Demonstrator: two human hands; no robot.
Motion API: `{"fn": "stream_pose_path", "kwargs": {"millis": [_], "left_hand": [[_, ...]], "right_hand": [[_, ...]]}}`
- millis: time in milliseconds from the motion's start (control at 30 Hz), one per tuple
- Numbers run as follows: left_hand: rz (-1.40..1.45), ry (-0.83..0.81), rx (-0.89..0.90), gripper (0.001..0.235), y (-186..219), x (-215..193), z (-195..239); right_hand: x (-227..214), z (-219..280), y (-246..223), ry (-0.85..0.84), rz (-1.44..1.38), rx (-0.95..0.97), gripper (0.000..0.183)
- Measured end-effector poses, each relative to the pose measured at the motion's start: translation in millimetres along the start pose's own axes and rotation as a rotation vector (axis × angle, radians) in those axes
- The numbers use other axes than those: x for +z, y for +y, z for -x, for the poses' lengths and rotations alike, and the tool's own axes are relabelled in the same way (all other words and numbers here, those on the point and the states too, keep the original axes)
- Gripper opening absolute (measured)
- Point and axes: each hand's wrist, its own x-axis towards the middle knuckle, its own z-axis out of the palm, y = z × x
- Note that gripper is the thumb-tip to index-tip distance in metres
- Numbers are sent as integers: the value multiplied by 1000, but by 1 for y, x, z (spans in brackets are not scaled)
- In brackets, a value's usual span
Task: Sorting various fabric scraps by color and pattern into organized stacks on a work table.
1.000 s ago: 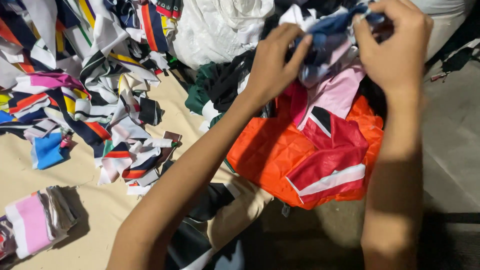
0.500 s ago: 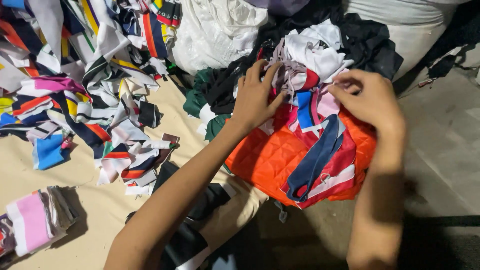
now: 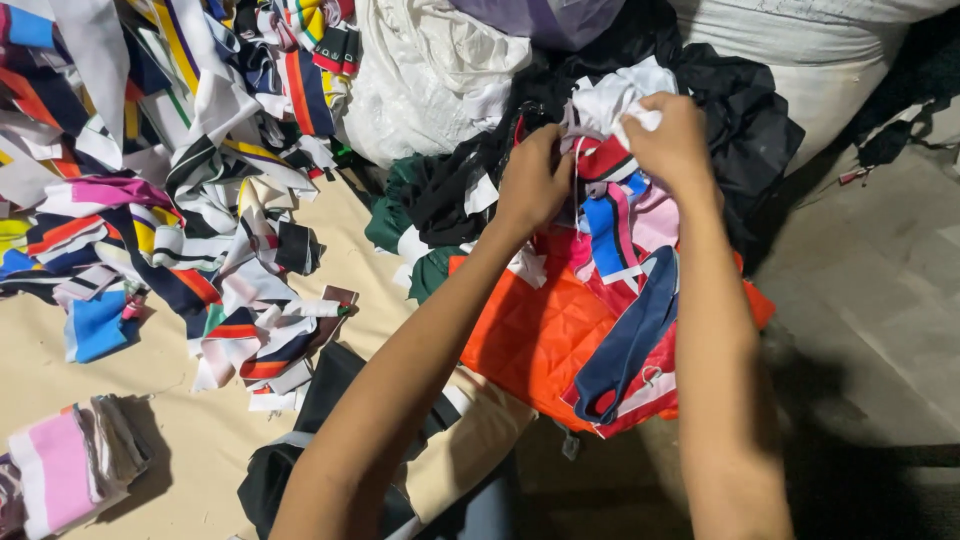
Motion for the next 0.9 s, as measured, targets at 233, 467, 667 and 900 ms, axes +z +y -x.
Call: {"fn": "stream_pose_path", "kwargs": {"millis": [233, 467, 667, 900], "left_hand": [[256, -219, 210, 37, 49, -28, 29], [-318, -548, 331, 73, 12, 11, 65], [-420, -893, -48, 89, 63, -14, 36], [-373, -65, 116, 51, 30, 32, 7]], "right_hand": [[-110, 84, -44, -90, -170, 14, 19], [-116, 120, -61, -687, 112, 477, 41], [-119, 112, -78, -307, 102, 354, 25], [-62, 71, -50, -195, -37, 83, 57]]}}
